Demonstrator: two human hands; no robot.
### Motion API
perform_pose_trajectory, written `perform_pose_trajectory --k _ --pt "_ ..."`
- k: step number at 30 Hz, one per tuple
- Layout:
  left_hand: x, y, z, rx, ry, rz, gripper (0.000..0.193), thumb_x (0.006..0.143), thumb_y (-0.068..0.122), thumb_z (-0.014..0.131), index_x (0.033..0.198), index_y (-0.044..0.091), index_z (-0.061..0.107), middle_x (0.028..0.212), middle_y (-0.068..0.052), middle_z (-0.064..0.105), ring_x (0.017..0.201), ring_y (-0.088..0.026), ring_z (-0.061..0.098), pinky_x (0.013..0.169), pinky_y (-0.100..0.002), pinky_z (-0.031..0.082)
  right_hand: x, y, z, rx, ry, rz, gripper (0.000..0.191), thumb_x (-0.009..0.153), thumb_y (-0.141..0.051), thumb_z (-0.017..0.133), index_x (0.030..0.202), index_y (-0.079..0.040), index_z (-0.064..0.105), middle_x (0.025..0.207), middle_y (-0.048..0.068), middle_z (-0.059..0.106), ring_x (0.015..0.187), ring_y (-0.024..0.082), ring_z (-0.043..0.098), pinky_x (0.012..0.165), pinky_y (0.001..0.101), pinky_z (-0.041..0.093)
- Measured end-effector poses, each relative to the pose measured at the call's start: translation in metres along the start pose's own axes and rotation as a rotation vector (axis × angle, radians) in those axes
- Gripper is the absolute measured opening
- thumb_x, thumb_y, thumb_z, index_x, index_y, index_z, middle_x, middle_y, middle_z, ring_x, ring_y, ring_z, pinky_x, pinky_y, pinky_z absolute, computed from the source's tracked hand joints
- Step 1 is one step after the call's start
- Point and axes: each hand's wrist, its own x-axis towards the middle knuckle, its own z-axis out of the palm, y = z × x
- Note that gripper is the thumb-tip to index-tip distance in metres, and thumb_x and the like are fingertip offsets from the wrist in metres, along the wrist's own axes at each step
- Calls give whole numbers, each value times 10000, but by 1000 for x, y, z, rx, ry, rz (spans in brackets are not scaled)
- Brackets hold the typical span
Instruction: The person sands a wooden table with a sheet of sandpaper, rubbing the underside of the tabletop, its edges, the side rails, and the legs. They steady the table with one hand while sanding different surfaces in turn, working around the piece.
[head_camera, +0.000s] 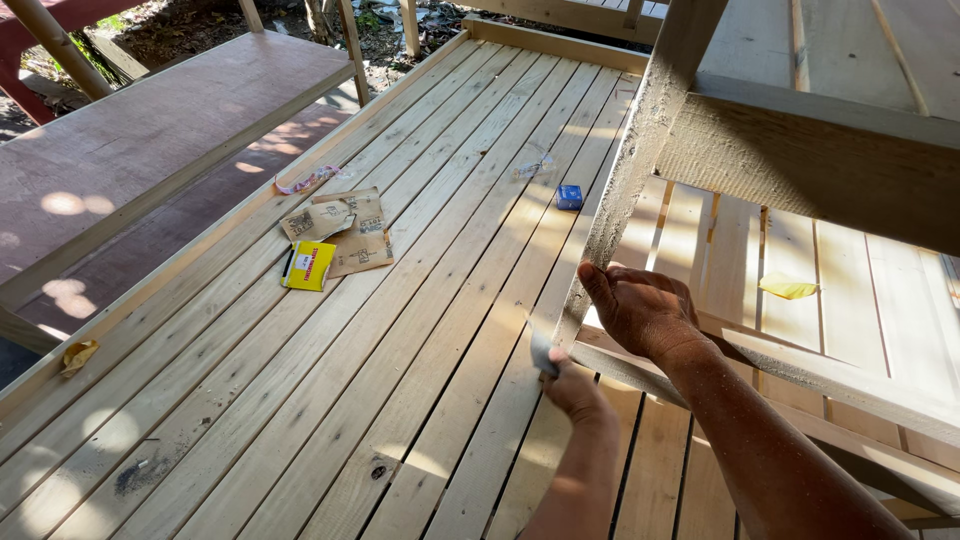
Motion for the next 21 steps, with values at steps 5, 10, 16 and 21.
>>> perform_pose_trajectory --k 5,10,16,21 --pt "22 24 -10 174 -145 -105 479 1025 350 518 1305 -19 644 1268 -146 673 1146 -264 651 1034 -392 464 2 2 5 -25 55 -44 1088 810 -803 -125 1279 -247 684 1340 17 636 1323 226 538 1195 445 322" --pt "22 48 -3 343 -390 -61 458 1005 379 563 1291 25 607 1249 -115 692 1142 -174 638 995 -323 447 2 -2 4 -67 15 -26 1071 866 -779 -122 1218 -217 720 1292 26 696 1320 204 594 1242 427 351" --pt "35 56 -16 472 -324 -63 471 978 347 588 1183 -61 704 1061 -128 735 925 -211 648 846 -375 509 -4 -5 -3 -50 42 -20 1061 853 -772 -116 1184 -225 731 1325 7 659 1340 213 554 1219 433 340" --pt "41 52 -22 419 -373 -103 458 971 385 625 1184 -17 680 1083 -103 714 953 -194 636 866 -338 508 1 -2 2 -81 42 -41 1065 901 -746 -116 1163 -189 752 1329 24 653 1314 233 575 1231 415 341"
